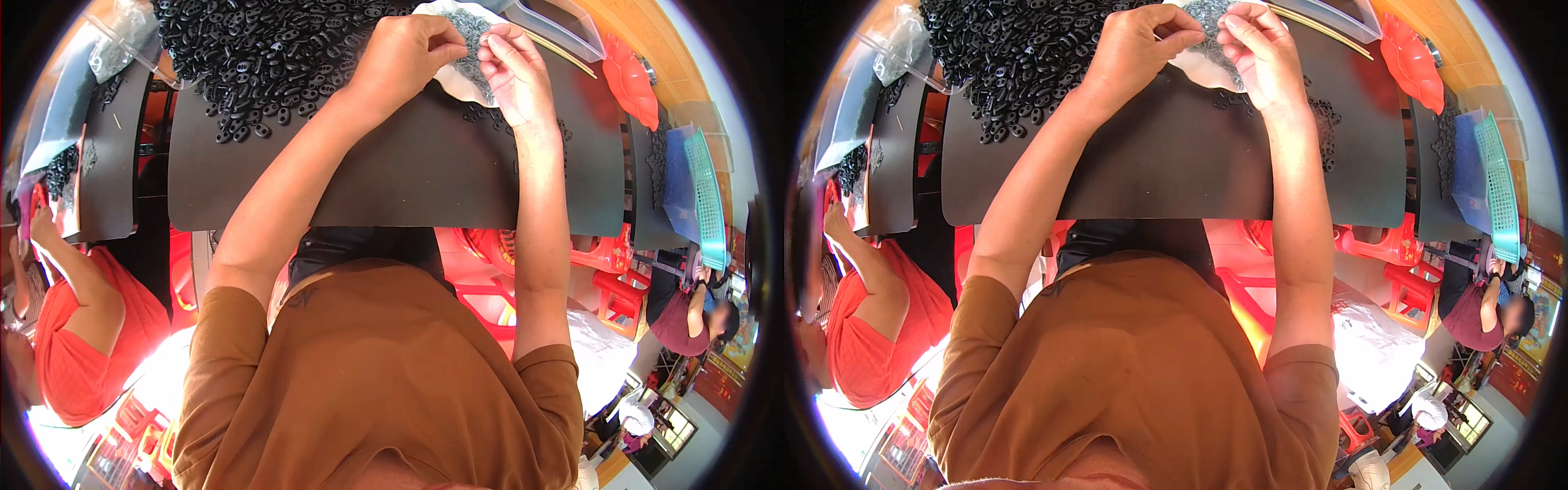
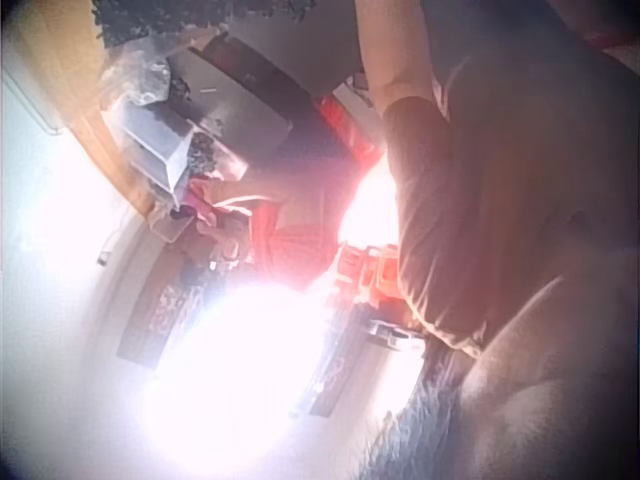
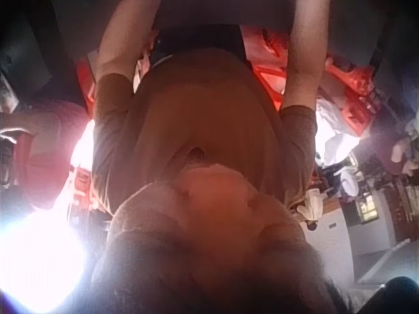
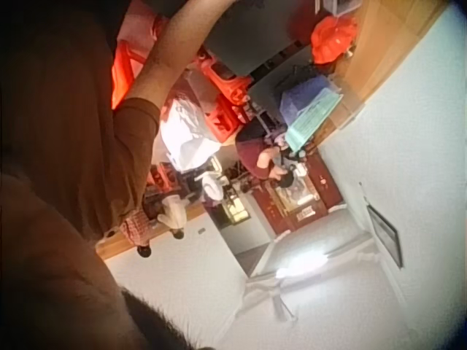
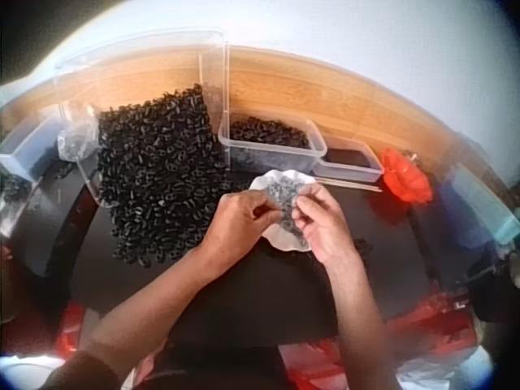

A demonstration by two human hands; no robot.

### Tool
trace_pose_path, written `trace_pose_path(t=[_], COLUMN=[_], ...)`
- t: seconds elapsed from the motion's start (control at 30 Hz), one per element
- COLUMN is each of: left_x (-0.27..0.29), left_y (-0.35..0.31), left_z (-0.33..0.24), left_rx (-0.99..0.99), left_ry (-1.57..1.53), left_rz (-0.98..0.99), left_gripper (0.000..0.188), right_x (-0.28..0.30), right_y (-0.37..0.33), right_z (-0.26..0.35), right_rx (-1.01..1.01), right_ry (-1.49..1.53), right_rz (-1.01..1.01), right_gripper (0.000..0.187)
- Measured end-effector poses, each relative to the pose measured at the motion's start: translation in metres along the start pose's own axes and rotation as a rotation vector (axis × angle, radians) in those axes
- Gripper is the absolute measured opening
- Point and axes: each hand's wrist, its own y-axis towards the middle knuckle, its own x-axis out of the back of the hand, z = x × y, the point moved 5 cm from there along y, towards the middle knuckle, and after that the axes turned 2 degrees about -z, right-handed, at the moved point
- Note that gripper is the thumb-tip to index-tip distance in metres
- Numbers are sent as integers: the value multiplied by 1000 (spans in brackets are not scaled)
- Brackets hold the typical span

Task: The person sits at a table and repeatedly picks up small black plastic hair clips and metal pins. They insert the pins into the clips by hand and place the assembled units into a pile on the table. The process is repetitive and involves fine motor manipulation of small components.

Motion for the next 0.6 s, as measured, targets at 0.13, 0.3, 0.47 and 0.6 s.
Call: trace_pose_path(t=[0.13, 0.3, 0.47, 0.6], left_x=[12, 25, 19, 15], left_y=[-6, -15, -20, -20], left_z=[-5, 0, 23, 30], left_rx=[88, 165, 338, 349], left_ry=[-125, -133, -368, -541], left_rz=[-15, 7, 24, 10], left_gripper=[13, 12, 15, 17], right_x=[-23, -42, -50, -49], right_y=[-4, -9, -9, -4], right_z=[-5, -8, -15, -17], right_rx=[100, 183, 73, 59], right_ry=[-210, -403, -290, -277], right_rz=[39, 53, 64, 99], right_gripper=[12, 10, 13, 13])
